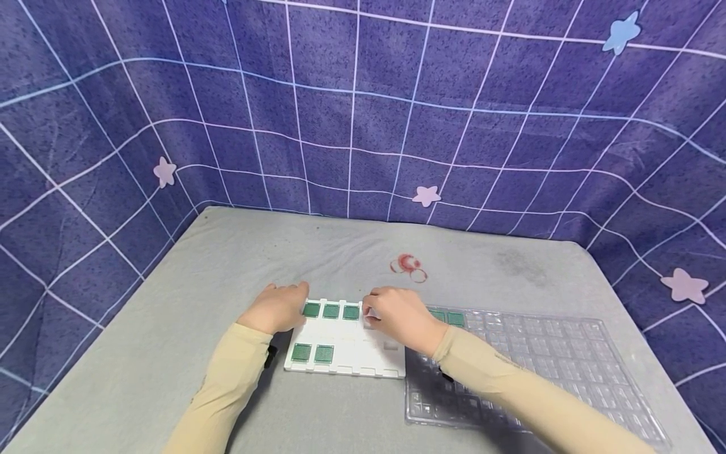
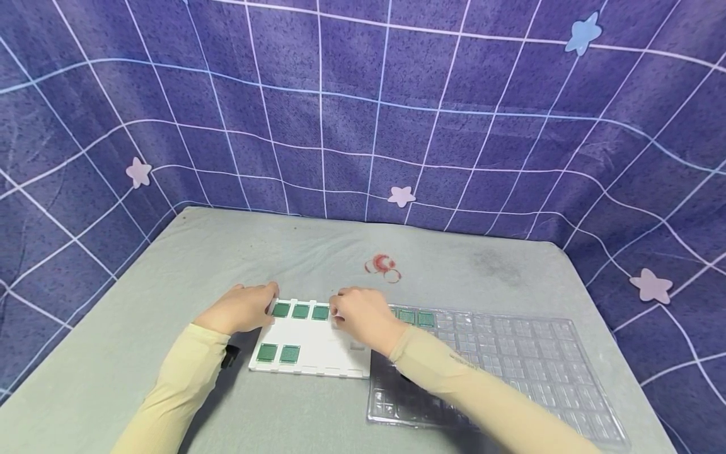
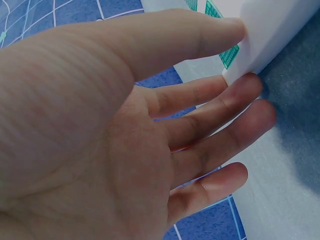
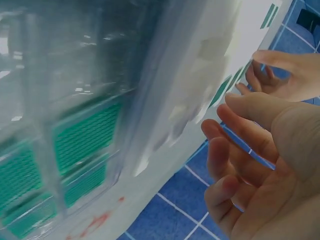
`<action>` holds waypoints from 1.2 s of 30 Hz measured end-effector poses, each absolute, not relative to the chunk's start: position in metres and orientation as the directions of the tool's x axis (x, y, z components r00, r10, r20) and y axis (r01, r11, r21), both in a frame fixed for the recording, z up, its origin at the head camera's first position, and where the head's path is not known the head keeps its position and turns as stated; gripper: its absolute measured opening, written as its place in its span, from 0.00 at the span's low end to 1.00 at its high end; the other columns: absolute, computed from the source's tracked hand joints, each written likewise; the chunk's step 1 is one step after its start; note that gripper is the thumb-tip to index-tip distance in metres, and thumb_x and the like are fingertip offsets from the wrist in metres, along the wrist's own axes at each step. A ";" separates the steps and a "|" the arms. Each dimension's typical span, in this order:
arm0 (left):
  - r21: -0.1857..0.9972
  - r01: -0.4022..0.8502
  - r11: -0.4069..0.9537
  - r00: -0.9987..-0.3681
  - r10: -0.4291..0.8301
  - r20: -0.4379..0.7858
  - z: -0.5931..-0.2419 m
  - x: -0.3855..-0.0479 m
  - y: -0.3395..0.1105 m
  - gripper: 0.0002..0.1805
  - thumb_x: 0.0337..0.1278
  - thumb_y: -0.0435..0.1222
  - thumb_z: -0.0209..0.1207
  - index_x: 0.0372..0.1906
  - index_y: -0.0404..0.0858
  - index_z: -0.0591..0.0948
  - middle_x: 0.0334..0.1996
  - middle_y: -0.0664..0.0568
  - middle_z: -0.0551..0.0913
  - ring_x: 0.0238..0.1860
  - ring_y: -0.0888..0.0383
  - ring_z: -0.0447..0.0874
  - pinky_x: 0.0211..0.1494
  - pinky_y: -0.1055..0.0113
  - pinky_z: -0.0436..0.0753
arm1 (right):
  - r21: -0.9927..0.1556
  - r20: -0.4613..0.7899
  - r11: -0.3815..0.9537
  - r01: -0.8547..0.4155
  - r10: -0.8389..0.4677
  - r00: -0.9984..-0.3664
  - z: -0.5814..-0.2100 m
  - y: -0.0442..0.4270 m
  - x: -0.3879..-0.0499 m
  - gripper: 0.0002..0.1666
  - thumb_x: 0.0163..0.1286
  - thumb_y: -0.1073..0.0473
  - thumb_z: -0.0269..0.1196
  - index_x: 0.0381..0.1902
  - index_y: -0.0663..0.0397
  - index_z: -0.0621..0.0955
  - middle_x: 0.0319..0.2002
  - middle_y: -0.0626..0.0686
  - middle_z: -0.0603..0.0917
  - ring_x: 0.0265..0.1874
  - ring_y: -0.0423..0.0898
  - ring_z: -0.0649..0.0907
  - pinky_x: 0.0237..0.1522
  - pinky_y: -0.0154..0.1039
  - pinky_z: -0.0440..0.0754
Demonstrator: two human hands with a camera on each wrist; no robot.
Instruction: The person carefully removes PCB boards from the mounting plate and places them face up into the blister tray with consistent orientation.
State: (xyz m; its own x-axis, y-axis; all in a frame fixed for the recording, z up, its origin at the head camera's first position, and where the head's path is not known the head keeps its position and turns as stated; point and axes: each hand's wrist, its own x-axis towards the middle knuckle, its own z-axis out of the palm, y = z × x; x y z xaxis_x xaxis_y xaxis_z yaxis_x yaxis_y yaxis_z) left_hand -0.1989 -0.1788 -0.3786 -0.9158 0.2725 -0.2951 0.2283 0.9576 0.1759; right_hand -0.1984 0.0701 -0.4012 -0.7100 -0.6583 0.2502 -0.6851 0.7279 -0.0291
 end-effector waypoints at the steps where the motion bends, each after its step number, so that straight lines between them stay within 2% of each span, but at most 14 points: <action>1: 0.174 0.230 0.958 -0.916 0.273 -0.293 -0.379 -0.199 -0.179 0.38 0.60 0.35 0.66 0.71 0.25 0.66 0.64 0.33 0.79 0.67 0.37 0.77 0.76 0.40 0.64 | -0.030 0.241 0.726 -0.687 -0.662 -0.710 -0.401 0.068 -0.199 0.06 0.61 0.56 0.75 0.34 0.40 0.87 0.32 0.40 0.87 0.29 0.39 0.86 0.22 0.35 0.80; 7: 0.171 0.231 0.958 -0.918 0.273 -0.287 -0.380 -0.199 -0.179 0.37 0.60 0.36 0.67 0.70 0.26 0.67 0.63 0.34 0.80 0.66 0.37 0.78 0.75 0.40 0.65 | -0.031 0.189 0.705 -0.708 -0.691 -0.697 -0.402 0.055 -0.204 0.08 0.60 0.52 0.75 0.37 0.41 0.87 0.35 0.41 0.88 0.33 0.42 0.88 0.26 0.37 0.83; 12: 0.173 0.235 0.956 -0.921 0.276 -0.275 -0.380 -0.199 -0.178 0.35 0.59 0.36 0.68 0.68 0.26 0.69 0.59 0.34 0.82 0.63 0.37 0.81 0.72 0.41 0.67 | -0.030 0.173 0.690 -0.723 -0.709 -0.684 -0.402 0.049 -0.206 0.10 0.61 0.50 0.75 0.39 0.43 0.88 0.35 0.42 0.89 0.33 0.42 0.88 0.29 0.37 0.86; 16: 0.169 0.234 0.957 -0.923 0.273 -0.271 -0.380 -0.199 -0.178 0.34 0.58 0.36 0.68 0.67 0.27 0.70 0.57 0.35 0.84 0.61 0.38 0.82 0.72 0.41 0.68 | -0.012 0.158 0.692 -0.722 -0.711 -0.685 -0.403 0.045 -0.206 0.11 0.61 0.49 0.75 0.38 0.43 0.87 0.34 0.42 0.88 0.31 0.41 0.87 0.29 0.37 0.85; 23: 0.175 0.222 0.959 -0.921 0.266 -0.285 -0.380 -0.199 -0.178 0.36 0.59 0.36 0.67 0.69 0.26 0.68 0.60 0.35 0.82 0.63 0.37 0.80 0.74 0.40 0.66 | 0.036 0.149 0.718 -0.695 -0.691 -0.707 -0.404 0.038 -0.208 0.13 0.59 0.45 0.76 0.35 0.42 0.86 0.30 0.42 0.85 0.29 0.41 0.86 0.25 0.38 0.83; 36: 0.179 0.223 0.958 -0.922 0.267 -0.280 -0.381 -0.200 -0.180 0.36 0.58 0.35 0.67 0.69 0.26 0.68 0.60 0.35 0.82 0.64 0.37 0.80 0.75 0.40 0.65 | -0.003 0.139 0.720 -0.693 -0.686 -0.714 -0.403 0.035 -0.210 0.13 0.57 0.48 0.77 0.36 0.43 0.86 0.33 0.44 0.87 0.31 0.43 0.87 0.29 0.39 0.84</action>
